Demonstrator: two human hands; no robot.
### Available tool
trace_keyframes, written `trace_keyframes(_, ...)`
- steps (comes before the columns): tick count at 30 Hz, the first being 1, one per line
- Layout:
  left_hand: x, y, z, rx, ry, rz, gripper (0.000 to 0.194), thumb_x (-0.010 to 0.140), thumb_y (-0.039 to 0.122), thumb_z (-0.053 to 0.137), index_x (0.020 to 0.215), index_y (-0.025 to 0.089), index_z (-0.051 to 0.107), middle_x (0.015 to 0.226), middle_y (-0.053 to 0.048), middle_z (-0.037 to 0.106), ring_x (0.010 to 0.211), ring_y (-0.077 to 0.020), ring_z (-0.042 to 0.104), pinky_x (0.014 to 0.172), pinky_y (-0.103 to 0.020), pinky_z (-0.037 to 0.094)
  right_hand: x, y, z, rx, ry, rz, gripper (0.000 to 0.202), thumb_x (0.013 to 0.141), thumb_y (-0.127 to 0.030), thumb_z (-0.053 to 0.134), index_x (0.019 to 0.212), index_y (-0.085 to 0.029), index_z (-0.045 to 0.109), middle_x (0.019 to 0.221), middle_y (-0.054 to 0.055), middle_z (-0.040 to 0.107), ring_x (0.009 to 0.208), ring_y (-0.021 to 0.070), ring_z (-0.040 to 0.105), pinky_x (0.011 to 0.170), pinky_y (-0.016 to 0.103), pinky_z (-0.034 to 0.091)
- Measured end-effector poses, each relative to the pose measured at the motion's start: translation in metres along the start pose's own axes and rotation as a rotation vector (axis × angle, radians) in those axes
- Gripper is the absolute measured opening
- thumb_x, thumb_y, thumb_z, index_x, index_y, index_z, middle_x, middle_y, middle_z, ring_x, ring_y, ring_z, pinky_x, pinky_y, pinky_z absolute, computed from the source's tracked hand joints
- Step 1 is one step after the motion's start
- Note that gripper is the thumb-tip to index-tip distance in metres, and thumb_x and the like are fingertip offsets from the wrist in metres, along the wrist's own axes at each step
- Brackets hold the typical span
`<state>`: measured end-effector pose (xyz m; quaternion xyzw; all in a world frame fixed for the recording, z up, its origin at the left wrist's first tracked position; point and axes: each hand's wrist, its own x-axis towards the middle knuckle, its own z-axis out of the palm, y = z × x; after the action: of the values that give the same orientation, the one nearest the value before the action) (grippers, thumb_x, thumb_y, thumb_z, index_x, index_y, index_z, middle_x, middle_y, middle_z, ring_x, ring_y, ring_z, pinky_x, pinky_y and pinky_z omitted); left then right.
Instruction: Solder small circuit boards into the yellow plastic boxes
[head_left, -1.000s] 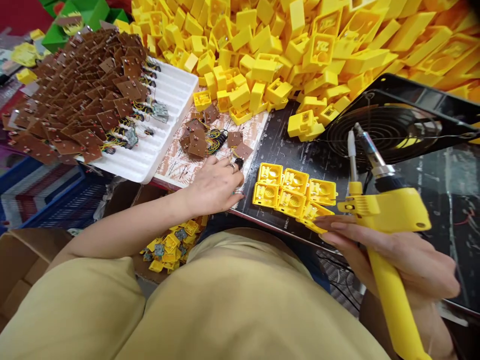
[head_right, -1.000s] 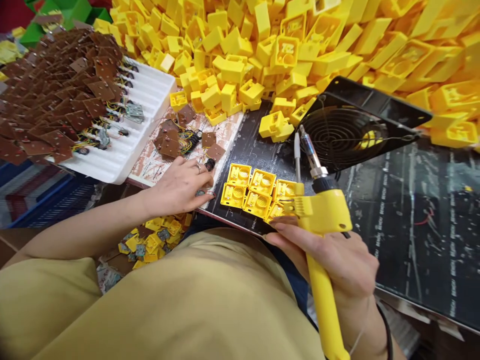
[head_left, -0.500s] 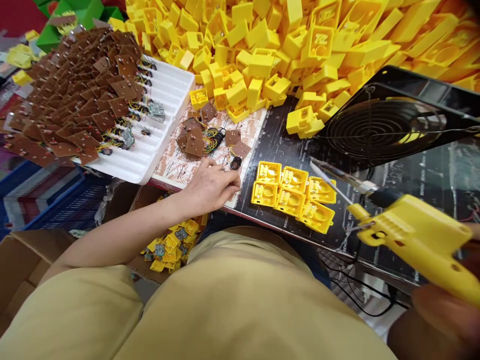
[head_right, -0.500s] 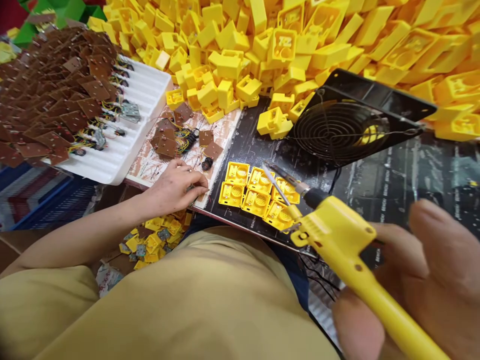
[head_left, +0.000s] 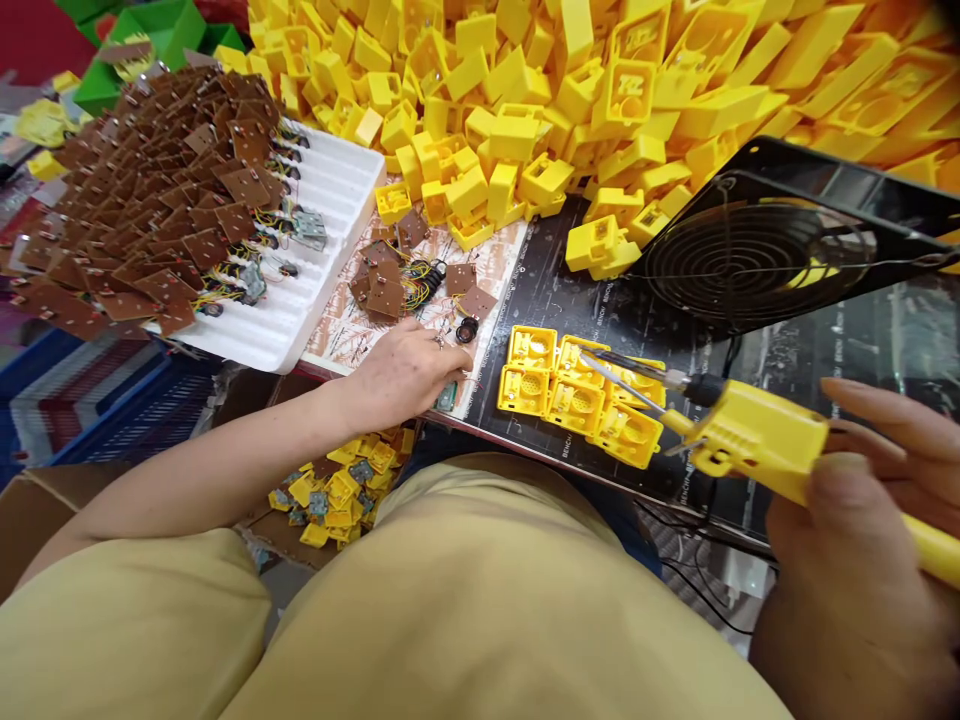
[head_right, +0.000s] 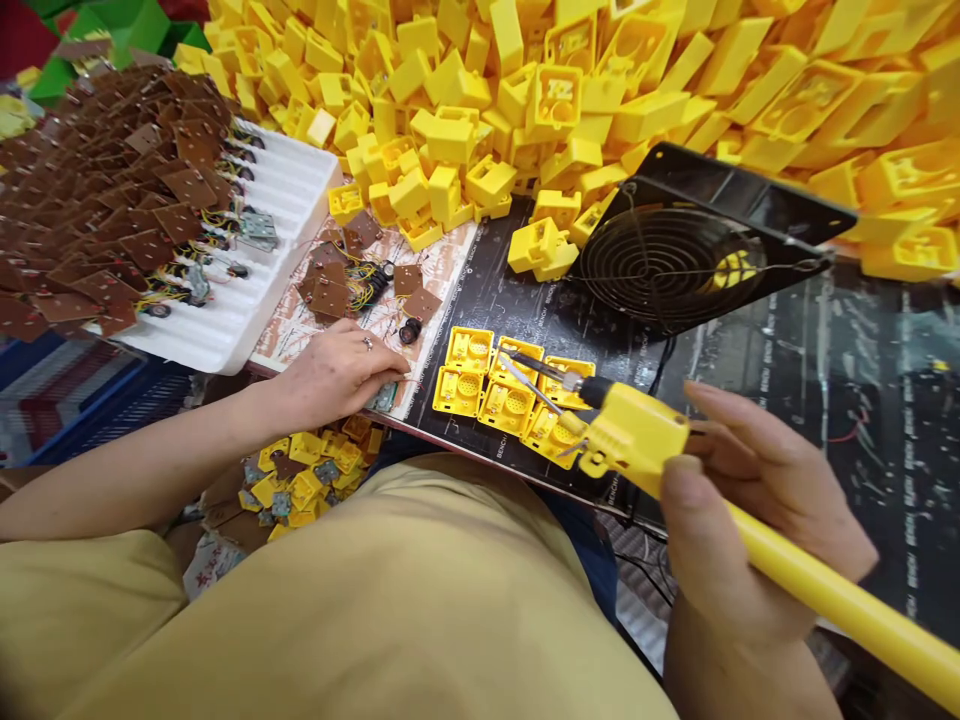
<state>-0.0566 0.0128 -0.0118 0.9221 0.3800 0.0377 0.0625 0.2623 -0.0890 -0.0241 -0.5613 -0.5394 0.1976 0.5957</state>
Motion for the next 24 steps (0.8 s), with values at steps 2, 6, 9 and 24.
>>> trace_keyframes(2, -0.001, 0.000, 0.003, -0.008, 0.032, -0.016, 0.019, 0.093, 0.020, 0.054, 0.089, 0.020, 0.073, 0.082, -0.003, 0.077, 0.078, -0.0184, 0.070, 0.076, -0.031, 0.047, 0.004, -0.007, 0.003, 0.064, -0.015, -0.009, 0.043, 0.070, -0.021, 0.082, 0.112, -0.027, 0.072, 0.079, 0.002, 0.070, 0.056, 0.0134, 0.062, 0.042, 0.022, 0.046)
trace_keyframes(6, 0.000, 0.001, 0.010, -0.195, 0.111, -0.035, 0.016, 0.092, 0.019, 0.056, 0.090, 0.018, 0.072, 0.090, -0.003, 0.077, 0.082, -0.0172, 0.071, 0.076, -0.030, 0.047, 0.007, -0.008, 0.009, -0.002, -0.155, -0.128, 0.044, 0.063, -0.011, 0.086, 0.103, -0.025, 0.074, 0.082, 0.003, 0.074, 0.055, 0.0131, 0.065, 0.048, 0.020, 0.055)
trace_keyframes(9, 0.002, 0.003, 0.009, -0.431, 0.150, -0.096, 0.012, 0.089, 0.019, 0.059, 0.089, 0.015, 0.071, 0.085, -0.003, 0.077, 0.076, -0.0134, 0.070, 0.073, -0.024, 0.049, 0.003, -0.004, 0.014, 0.003, -0.172, -0.312, 0.056, 0.063, -0.008, 0.086, 0.114, -0.026, 0.071, 0.089, 0.003, 0.075, 0.059, 0.0155, 0.068, 0.050, 0.022, 0.058)
trace_keyframes(24, 0.038, 0.018, 0.004, -0.464, -0.009, -0.144, 0.007, 0.083, 0.014, 0.065, 0.084, 0.015, 0.072, 0.077, -0.001, 0.074, 0.068, -0.0126, 0.067, 0.066, -0.023, 0.047, -0.013, -0.005, 0.003, -0.313, -0.327, -0.408, 0.040, 0.078, -0.027, 0.079, 0.116, -0.026, 0.066, 0.091, 0.002, 0.075, 0.067, 0.0189, 0.071, 0.055, 0.028, 0.061)
